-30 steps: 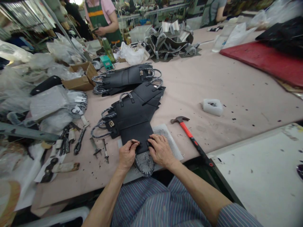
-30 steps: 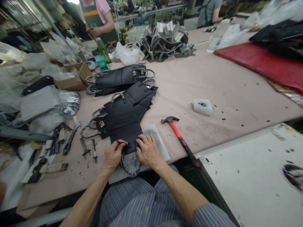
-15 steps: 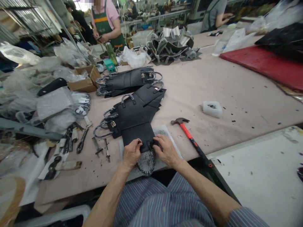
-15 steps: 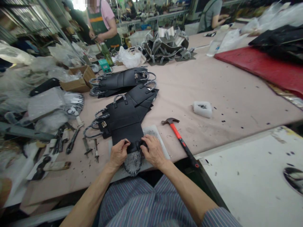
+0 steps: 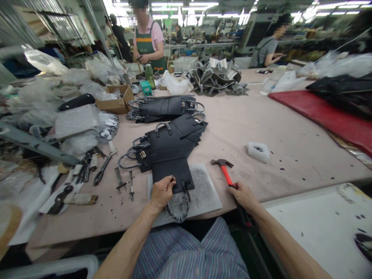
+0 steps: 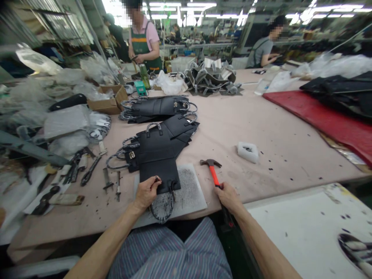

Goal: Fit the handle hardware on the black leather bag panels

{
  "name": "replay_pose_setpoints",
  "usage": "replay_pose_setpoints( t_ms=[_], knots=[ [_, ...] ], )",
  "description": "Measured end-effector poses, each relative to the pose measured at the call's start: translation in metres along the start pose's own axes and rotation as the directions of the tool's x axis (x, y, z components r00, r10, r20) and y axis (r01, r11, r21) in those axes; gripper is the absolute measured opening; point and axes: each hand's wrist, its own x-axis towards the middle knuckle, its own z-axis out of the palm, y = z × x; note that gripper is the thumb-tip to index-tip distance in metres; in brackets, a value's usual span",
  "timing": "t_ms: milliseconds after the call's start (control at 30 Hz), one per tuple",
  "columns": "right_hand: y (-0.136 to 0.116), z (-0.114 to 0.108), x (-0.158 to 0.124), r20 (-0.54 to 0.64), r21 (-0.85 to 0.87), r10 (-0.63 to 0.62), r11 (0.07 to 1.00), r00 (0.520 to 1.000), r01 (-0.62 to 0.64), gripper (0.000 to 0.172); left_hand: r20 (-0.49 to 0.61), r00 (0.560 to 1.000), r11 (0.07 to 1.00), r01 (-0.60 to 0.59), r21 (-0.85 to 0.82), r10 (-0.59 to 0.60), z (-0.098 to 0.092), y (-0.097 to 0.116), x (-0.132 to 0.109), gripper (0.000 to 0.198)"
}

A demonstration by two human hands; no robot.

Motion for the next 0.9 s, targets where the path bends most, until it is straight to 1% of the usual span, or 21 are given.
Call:
replay_pose_setpoints(
  t_ms=[100,167,200,233,267,300,333,367,400,433,500,533,567,600,700,733,767,800,833,867,900],
  knots=[
    [-0.027,0.005,-0.014,0.139,0.1,-0.005,0.995,0.99,-0.009,0.01,-0.01,1.0,1.0,-0.014,-0.01,0.014,0.001,-0.003,-0.001,0.013],
    [-0.047,0.009,-0.029,0.181,0.154,-0.014,0.988,0.983,-0.014,0.018,-0.013,1.0,0.999,-0.029,-0.016,0.028,0.001,-0.004,-0.002,0.014],
    [-0.058,0.01,-0.038,0.18,0.174,-0.044,0.985,0.983,0.012,0.023,-0.014,0.999,0.999,-0.034,-0.018,0.034,0.002,-0.005,-0.002,0.014],
    [-0.068,0.011,-0.047,0.162,0.18,-0.108,0.98,0.981,0.078,0.029,-0.015,0.999,0.999,-0.038,-0.019,0.038,0.002,-0.005,-0.002,0.014],
    [-0.078,0.012,-0.056,0.123,0.163,-0.208,0.969,0.97,0.187,0.034,-0.016,0.999,0.999,-0.04,-0.019,0.04,0.002,-0.006,-0.002,0.014],
    [-0.087,0.012,-0.065,0.073,0.113,-0.333,0.939,0.94,0.324,0.036,-0.016,0.999,0.999,-0.04,-0.02,0.04,0.002,-0.006,-0.002,0.014],
    [-0.095,0.012,-0.072,0.034,0.026,-0.465,0.885,0.885,0.464,0.037,-0.017,0.999,0.999,-0.038,-0.021,0.038,0.002,-0.006,-0.002,0.013],
    [-0.102,0.011,-0.079,0.027,-0.087,-0.581,0.809,0.813,0.581,0.036,-0.019,0.999,0.999,-0.036,-0.022,0.036,0.002,-0.006,-0.002,0.013],
    [-0.109,0.01,-0.084,0.061,-0.202,-0.663,0.723,0.746,0.66,0.034,-0.019,0.999,0.999,-0.033,-0.021,0.032,0.002,-0.006,-0.002,0.013],
    [-0.114,0.009,-0.088,0.128,-0.301,-0.709,0.638,0.693,0.708,0.032,-0.017,0.999,0.999,-0.028,-0.018,0.027,0.002,-0.006,-0.002,0.013],
    [-0.125,0.005,-0.094,0.281,-0.416,-0.729,0.494,0.624,0.764,0.029,-0.013,1.0,1.0,-0.018,-0.01,0.018,0.002,-0.006,-0.002,0.012],
    [-0.131,0.002,-0.096,0.316,-0.441,-0.733,0.449,0.603,0.777,0.028,-0.011,1.0,1.0,-0.019,-0.01,0.019,0.002,-0.006,-0.002,0.012],
    [-0.137,-0.001,-0.098,0.307,-0.449,-0.749,0.43,0.587,0.783,0.028,-0.01,1.0,1.0,-0.023,-0.013,0.023,0.002,-0.006,-0.002,0.012],
    [-0.143,-0.004,-0.101,0.253,-0.441,-0.776,0.439,0.577,0.783,0.029,-0.012,1.0,0.999,-0.029,-0.018,0.029,0.003,-0.005,-0.002,0.013],
    [-0.152,-0.005,-0.108,-0.051,-0.355,-0.818,0.551,0.573,0.755,0.034,-0.02,0.999,0.999,-0.048,-0.025,0.048,0.003,-0.005,-0.002,0.013],
    [-0.15,-0.003,-0.109,-0.088,-0.334,-0.816,0.564,0.571,0.755,0.035,-0.023,0.999,0.999,-0.048,-0.022,0.047,0.003,-0.005,-0.002,0.014],
    [-0.147,0.0,-0.11,-0.066,-0.346,-0.811,0.565,0.582,0.749,0.036,-0.019,0.999,0.999,-0.047,-0.017,0.047,0.003,-0.005,-0.001,0.014],
    [-0.142,0.003,-0.109,0.019,-0.385,-0.796,0.553,0.605,0.739,0.036,-0.013,0.999,0.999,-0.046,-0.011,0.046,0.002,-0.005,-0.001,0.014],
    [-0.136,0.005,-0.107,0.144,-0.435,-0.76,0.526,0.634,0.73,0.034,-0.01,0.999,0.999,-0.043,-0.005,0.043,0.002,-0.006,-0.001,0.014],
    [-0.13,0.006,-0.104,0.257,-0.486,-0.703,0.499,0.663,0.717,0.032,-0.006,0.999,0.999,-0.042,-0.004,0.042,0.002,-0.006,0.0,0.015],
    [-0.123,0.005,-0.099,0.325,-0.525,-0.64,0.49,0.696,0.696,0.03,-0.008,0.999,0.999,-0.042,-0.006,0.042,0.001,-0.005,0.0,0.016]
  ],
)
